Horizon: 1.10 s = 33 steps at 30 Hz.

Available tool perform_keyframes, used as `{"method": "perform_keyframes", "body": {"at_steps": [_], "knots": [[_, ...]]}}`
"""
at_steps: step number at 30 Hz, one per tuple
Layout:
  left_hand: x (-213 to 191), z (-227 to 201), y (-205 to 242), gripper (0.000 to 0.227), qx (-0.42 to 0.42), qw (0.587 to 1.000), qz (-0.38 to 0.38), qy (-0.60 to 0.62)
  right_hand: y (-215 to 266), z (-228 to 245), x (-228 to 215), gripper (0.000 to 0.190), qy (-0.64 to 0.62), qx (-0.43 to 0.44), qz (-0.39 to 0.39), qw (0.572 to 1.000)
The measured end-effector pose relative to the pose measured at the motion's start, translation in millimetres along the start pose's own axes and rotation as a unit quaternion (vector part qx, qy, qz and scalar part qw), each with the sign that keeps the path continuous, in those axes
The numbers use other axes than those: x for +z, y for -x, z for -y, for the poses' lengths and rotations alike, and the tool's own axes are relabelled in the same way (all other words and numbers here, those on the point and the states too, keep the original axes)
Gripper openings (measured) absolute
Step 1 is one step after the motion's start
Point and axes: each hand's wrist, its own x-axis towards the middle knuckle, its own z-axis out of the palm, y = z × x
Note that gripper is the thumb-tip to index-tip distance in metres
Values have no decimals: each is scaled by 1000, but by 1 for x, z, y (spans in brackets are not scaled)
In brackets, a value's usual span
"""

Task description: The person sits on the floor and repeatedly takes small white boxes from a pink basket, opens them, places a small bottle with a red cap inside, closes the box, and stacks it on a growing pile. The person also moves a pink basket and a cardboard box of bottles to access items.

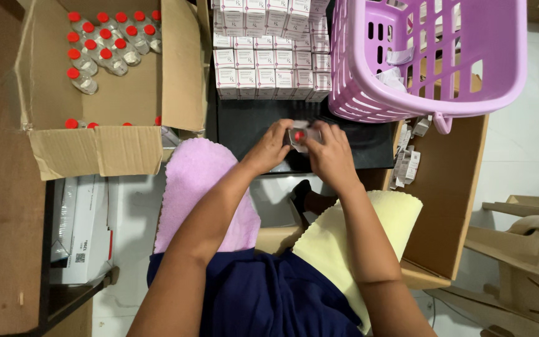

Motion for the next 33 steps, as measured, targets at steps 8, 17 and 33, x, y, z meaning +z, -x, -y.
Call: {"method": "perform_keyframes", "body": {"at_steps": [8,17,33], "knots": [[8,1,2,59,-4,1000,-2,20,5,7,5,27,38,-14,-15,999],[2,-5,0,62,-10,1000,18,5,8,1,25,40,82,64,52,993],[4,-20,-2,79,-68,996,-50,30,8,-14,15,41,-152,91,-72,982]]}}
